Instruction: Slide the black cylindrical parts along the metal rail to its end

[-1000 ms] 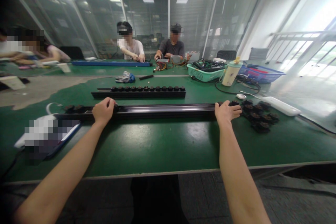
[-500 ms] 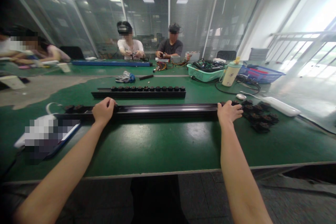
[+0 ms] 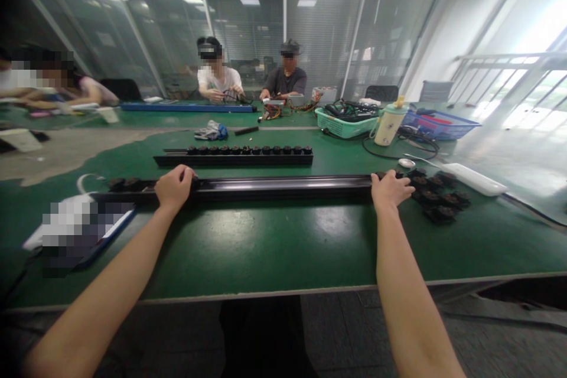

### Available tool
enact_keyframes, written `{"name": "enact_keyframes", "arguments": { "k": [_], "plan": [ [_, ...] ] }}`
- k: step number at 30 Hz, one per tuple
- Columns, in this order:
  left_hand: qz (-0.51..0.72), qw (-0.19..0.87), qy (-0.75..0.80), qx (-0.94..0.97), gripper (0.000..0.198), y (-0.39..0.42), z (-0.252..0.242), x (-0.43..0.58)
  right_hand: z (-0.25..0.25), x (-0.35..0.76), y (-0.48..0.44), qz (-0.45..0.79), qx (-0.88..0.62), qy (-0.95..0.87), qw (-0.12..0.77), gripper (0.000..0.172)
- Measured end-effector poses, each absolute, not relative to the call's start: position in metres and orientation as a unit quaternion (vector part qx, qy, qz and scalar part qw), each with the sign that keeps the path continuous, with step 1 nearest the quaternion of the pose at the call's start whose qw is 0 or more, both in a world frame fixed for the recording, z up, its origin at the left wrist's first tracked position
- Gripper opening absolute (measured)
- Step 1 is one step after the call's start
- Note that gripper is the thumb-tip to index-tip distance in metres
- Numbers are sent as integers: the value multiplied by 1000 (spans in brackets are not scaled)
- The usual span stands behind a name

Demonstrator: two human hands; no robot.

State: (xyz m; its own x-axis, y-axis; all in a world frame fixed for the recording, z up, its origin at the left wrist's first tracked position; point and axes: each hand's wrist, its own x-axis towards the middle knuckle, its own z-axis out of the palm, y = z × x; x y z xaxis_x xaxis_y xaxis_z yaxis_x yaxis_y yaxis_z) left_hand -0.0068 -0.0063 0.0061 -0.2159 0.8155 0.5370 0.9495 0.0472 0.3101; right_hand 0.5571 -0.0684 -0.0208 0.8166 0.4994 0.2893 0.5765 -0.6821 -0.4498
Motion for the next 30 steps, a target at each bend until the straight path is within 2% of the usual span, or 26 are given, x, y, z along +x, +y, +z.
{"name": "enact_keyframes", "arguments": {
  "k": [19, 30],
  "plan": [
    [-302, 111, -717, -618, 39, -5, 6, -7, -29, 582, -66, -77, -911, -306, 266, 55],
    [-299, 114, -721, -615, 38, -6, 7, -6, -27, 587, -71, -46, -907, -287, 304, 53]
  ]
}}
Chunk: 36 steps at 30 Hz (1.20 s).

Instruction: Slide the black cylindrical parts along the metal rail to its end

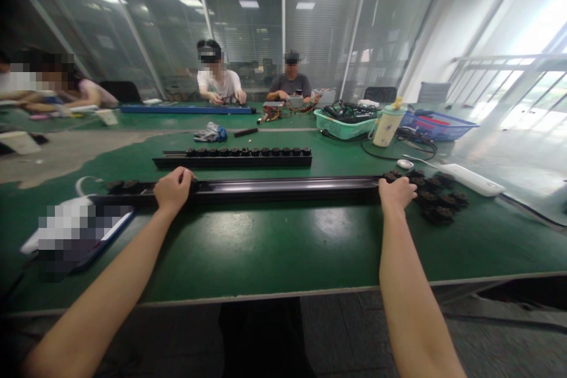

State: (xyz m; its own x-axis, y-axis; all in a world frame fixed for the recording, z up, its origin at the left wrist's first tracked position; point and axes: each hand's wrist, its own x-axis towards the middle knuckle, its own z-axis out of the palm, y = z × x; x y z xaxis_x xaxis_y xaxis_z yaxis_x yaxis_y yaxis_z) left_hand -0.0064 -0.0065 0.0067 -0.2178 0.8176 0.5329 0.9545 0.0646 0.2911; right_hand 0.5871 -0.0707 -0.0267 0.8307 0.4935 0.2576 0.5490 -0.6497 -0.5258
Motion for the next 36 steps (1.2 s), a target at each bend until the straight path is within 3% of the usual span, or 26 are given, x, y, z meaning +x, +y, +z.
{"name": "enact_keyframes", "arguments": {
  "k": [8, 18, 25, 31, 36],
  "plan": [
    [-301, 109, -721, -615, 39, -7, 8, -5, -26, 582, -75, -61, -897, -215, 380, 59],
    [-298, 121, -719, -616, 39, -5, 5, -7, -24, 582, -71, -123, -889, -117, 425, 48],
    [-296, 119, -725, -610, 40, -4, 4, -7, -29, 600, -59, -129, -880, -74, 452, 52],
    [-300, 123, -721, -612, 40, -3, 4, -7, -31, 595, -60, -140, -868, -136, 456, 41],
    [-304, 124, -718, -614, 39, -2, 3, -10, -27, 574, -65, -261, -827, -286, 409, 32]
  ]
}}
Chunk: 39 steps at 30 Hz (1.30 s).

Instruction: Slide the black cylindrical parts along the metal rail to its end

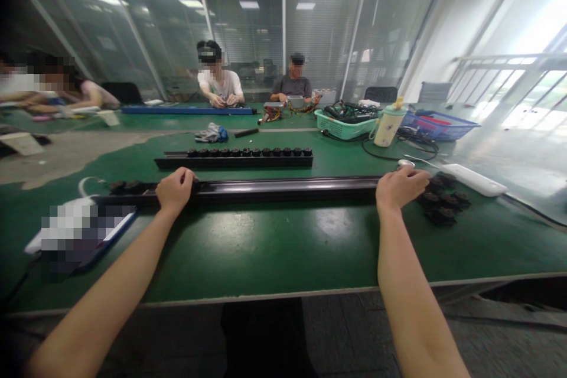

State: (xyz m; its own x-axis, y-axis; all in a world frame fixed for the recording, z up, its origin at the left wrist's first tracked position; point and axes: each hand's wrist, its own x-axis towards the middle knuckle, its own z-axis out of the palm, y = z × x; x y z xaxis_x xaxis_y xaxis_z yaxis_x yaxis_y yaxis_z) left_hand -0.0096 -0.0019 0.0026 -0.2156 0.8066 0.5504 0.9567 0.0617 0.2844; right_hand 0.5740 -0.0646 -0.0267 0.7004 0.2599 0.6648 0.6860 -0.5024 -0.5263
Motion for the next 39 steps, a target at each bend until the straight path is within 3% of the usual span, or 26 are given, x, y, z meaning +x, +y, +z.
{"name": "enact_keyframes", "arguments": {
  "k": [5, 8, 12, 15, 18, 22, 28, 39],
  "plan": [
    [-313, 125, -710, -618, 38, -1, -1, -13, -15, 517, -59, -297, -714, -491, 402, 25],
    [-313, 120, -710, -620, 38, -2, -1, -15, -10, 454, -59, -301, -619, -633, 355, 26],
    [-318, 117, -707, -621, 37, -4, 0, -15, -8, 358, -61, -252, -461, -810, 260, 29],
    [-323, 117, -704, -621, 38, -7, 1, -16, -6, 288, -56, -189, -407, -858, 251, 40],
    [-325, 115, -701, -624, 40, -10, 2, -17, -3, 221, -46, -98, -417, -865, 262, 51],
    [-321, 111, -694, -635, 41, -13, 2, -18, -1, 151, -37, -11, -453, -849, 271, 54],
    [-320, 98, -702, -629, 47, -12, 0, -20, -4, 109, -40, -10, -540, -793, 282, 49],
    [-321, 107, -722, -603, 51, -7, -7, -23, -3, 94, -42, -4, -566, -774, 282, 48]
  ]
}}
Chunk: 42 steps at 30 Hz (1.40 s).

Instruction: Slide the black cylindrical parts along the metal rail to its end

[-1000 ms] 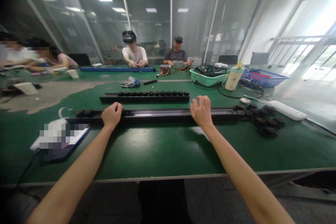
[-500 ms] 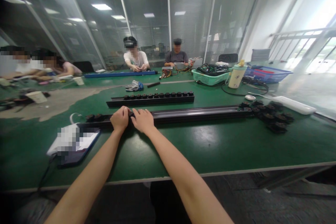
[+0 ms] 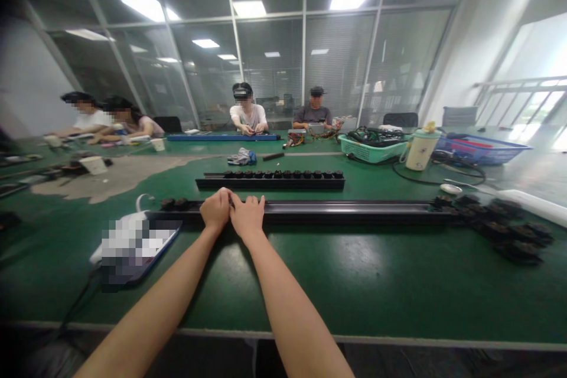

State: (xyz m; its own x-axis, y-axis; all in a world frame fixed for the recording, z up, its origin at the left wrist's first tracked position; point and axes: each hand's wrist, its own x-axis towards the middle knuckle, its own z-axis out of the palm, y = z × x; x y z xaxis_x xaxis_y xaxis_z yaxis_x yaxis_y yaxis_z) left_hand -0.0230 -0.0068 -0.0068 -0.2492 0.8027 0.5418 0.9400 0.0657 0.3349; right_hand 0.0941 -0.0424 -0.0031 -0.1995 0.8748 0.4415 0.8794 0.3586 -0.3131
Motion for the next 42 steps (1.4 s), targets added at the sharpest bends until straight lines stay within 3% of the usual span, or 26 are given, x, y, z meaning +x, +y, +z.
{"name": "enact_keyframes", "arguments": {
  "k": [24, 36, 42],
  "plan": [
    [-342, 91, -709, -610, 48, -10, -8, -22, -18, 93, -40, -35, -558, -777, 291, 48],
    [-341, 99, -710, -608, 49, -8, -10, -22, -17, 95, -41, -2, -532, -778, 333, 35],
    [-327, 96, -720, -605, 49, -11, -6, -20, -19, 96, -40, 4, -462, -806, 370, 45]
  ]
}}
